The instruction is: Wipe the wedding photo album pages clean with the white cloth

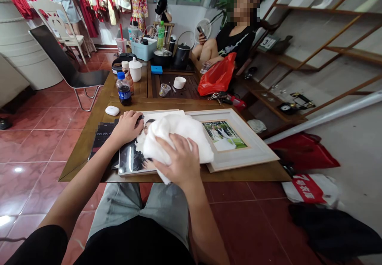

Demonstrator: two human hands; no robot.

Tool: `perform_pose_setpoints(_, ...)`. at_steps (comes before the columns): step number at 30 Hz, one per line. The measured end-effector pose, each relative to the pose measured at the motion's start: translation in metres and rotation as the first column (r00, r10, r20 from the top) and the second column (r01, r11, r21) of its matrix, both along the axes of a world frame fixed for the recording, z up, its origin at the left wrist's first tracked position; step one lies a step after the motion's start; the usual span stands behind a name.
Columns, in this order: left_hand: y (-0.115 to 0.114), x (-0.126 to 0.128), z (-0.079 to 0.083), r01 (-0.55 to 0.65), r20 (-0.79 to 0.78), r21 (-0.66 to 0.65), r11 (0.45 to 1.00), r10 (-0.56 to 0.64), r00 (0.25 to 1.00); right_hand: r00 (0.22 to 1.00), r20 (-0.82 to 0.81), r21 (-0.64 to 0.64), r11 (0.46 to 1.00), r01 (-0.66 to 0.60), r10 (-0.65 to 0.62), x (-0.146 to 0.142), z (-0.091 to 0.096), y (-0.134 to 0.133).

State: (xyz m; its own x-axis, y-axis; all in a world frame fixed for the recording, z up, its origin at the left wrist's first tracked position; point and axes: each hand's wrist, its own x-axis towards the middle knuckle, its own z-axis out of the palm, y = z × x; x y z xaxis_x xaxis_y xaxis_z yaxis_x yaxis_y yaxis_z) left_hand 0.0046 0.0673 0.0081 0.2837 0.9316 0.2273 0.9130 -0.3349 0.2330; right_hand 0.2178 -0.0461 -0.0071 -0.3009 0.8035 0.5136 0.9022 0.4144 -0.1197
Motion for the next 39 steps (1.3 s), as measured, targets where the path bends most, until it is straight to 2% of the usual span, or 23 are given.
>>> perform_pose_setpoints(3,-0.001,0.001,0.001,0.002,-0.014,0.003,1.0,-0.002,1.0,0.995,-0.017,-0.003,0.995,0.1,-0.1,0.02,0.003,0.007)
perform_pose_setpoints(6,-0.001,0.001,0.001,0.0,-0.025,0.005,1.0,0.0,1.0,0.99,-0.015,-0.024,0.99,0.141,-0.142,0.025,0.007,0.012)
perform_pose_setpoints(9,-0.001,0.001,0.001,0.004,-0.021,0.005,1.0,-0.004,1.0,0.995,0.034,-0.056,0.994,0.092,-0.091,0.013,0.01,0.014)
perform_pose_setpoints(14,0.0,-0.002,0.002,0.023,-0.019,-0.01,1.0,-0.023,1.0,0.994,0.07,-0.145,0.987,-0.075,0.086,-0.02,0.017,0.017)
perform_pose_setpoints(19,0.0,-0.003,0.002,0.041,-0.024,-0.019,0.999,-0.041,0.999,0.993,0.049,-0.182,0.978,-0.1,0.111,-0.024,0.02,0.021)
perform_pose_setpoints(22,0.0,-0.002,0.001,0.027,-0.027,-0.007,1.0,-0.027,0.999,0.998,0.033,-0.169,0.984,-0.054,0.061,-0.008,0.018,0.029)
perform_pose_setpoints(26,0.001,-0.001,-0.001,0.024,-0.035,-0.005,1.0,-0.024,0.999,0.996,0.017,-0.132,0.987,0.087,-0.085,0.016,0.013,0.047)
perform_pose_setpoints(29,0.0,-0.001,-0.001,0.026,-0.037,0.001,1.0,-0.026,0.999,0.993,0.021,-0.116,0.986,0.117,-0.115,0.021,0.011,0.058)
perform_pose_setpoints(32,-0.001,-0.001,0.001,0.032,-0.041,-0.005,0.999,-0.032,0.999,0.994,0.067,-0.126,0.988,0.092,-0.084,0.01,0.014,0.063)
perform_pose_setpoints(35,-0.001,-0.001,0.002,0.031,-0.036,-0.015,0.999,-0.032,0.999,0.994,0.11,-0.169,0.985,0.02,-0.002,-0.009,0.019,0.066)
perform_pose_setpoints(39,0.0,-0.002,0.002,0.042,-0.032,-0.019,0.999,-0.043,0.999,0.993,0.094,-0.188,0.981,-0.053,0.072,-0.024,0.024,0.068)
